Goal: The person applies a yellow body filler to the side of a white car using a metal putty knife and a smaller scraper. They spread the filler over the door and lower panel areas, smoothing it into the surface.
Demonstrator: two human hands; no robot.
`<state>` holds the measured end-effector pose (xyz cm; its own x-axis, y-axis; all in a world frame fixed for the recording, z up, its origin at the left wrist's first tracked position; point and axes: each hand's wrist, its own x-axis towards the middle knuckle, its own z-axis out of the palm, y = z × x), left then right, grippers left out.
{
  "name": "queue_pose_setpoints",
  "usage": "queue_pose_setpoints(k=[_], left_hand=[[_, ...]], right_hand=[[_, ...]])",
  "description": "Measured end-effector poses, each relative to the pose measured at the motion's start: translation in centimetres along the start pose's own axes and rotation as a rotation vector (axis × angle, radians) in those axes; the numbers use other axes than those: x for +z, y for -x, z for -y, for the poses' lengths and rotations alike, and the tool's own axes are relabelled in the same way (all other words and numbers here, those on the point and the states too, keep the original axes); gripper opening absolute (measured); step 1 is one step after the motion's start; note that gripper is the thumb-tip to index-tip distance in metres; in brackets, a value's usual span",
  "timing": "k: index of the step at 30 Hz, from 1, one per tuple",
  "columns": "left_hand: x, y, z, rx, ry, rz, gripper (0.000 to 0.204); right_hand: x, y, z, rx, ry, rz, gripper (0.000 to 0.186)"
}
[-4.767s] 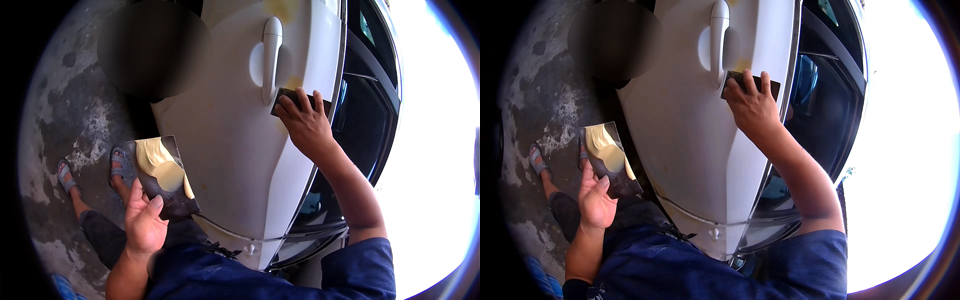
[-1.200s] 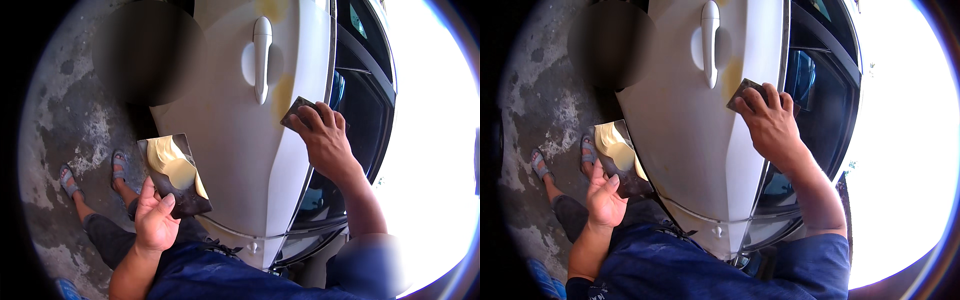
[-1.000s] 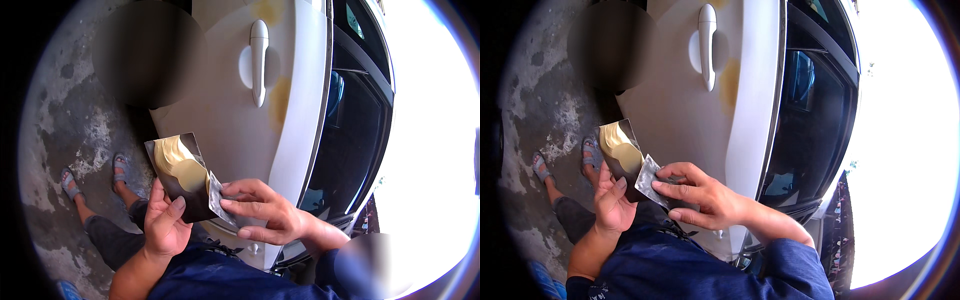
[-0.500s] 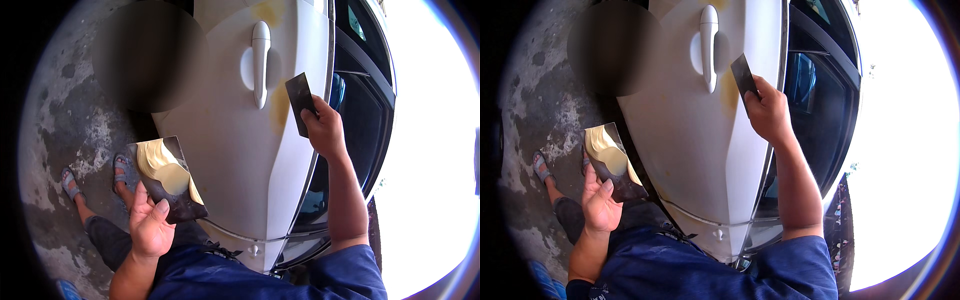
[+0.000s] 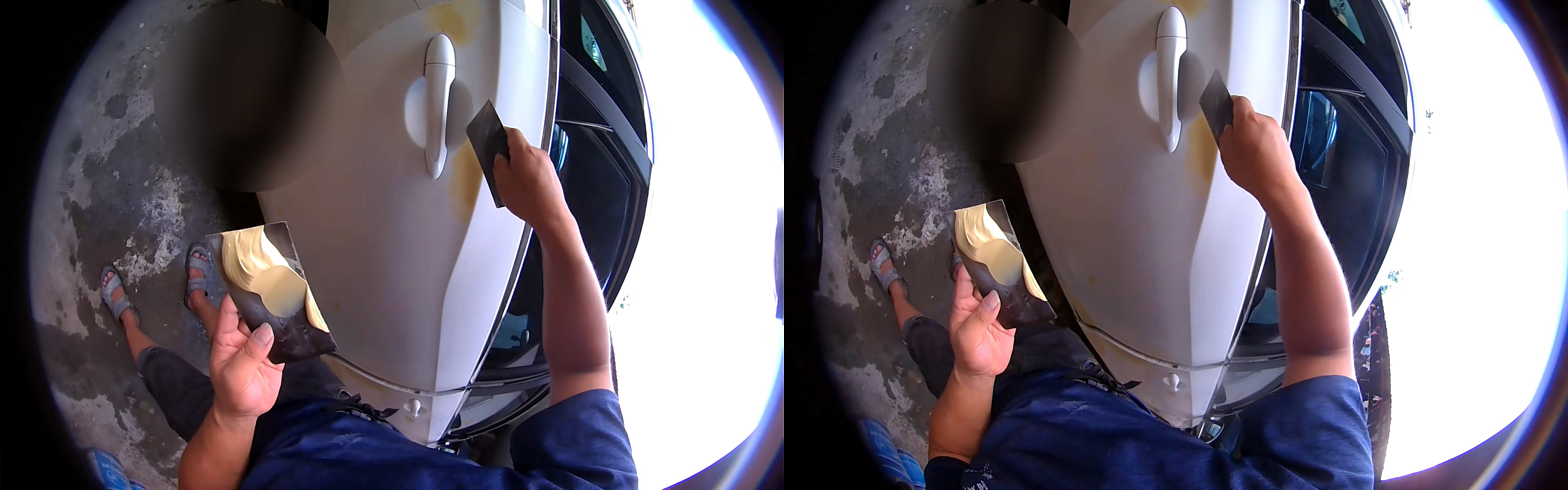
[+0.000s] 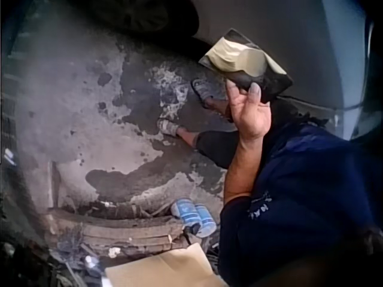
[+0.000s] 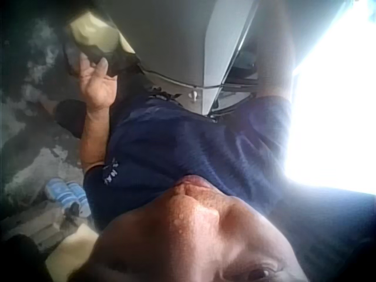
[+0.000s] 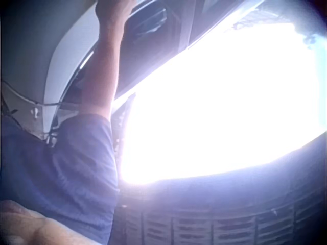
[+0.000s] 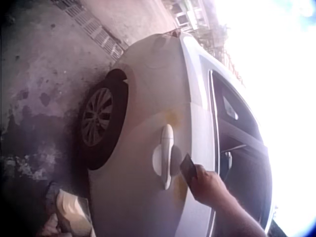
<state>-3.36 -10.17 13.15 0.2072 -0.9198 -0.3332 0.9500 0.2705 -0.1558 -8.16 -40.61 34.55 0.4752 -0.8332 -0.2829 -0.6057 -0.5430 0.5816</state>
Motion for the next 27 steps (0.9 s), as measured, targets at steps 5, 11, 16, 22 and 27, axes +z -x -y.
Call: queue_pose_setpoints(k=[5, 11, 16, 22, 27], left_hand=[[0.2, 0.2, -0.3, -0.004, 0.009, 0.023, 0.057], [1.7, 0.2, -0.5, -0.039, -0.012, -0.028, 0.055], [3.5, 0.7, -1.3, -0.118, -0.049, -0.03, 0.06], [8.5, 1.7, -4.3, -0.012, -0.244, 0.121, 0.058], [12.5, 3.1, -7.1, 0.049, -0.516, 0.301, 0.058]], right_hand=[[0.9, 1.9, -0.4, 0.021, -0.148, 0.09, 0.034], [1.8, 9.3, 1.6, -0.2, -0.651, -0.073, 0.053], [3.6, 17.3, 9.8, -0.528, -1.115, -0.113, 0.061], [4.8, 20.9, 11.2, -0.375, -1.019, -0.153, 0.058], [4.9, 25.1, 10.9, 0.051, -1.486, -0.358, 0.044]])
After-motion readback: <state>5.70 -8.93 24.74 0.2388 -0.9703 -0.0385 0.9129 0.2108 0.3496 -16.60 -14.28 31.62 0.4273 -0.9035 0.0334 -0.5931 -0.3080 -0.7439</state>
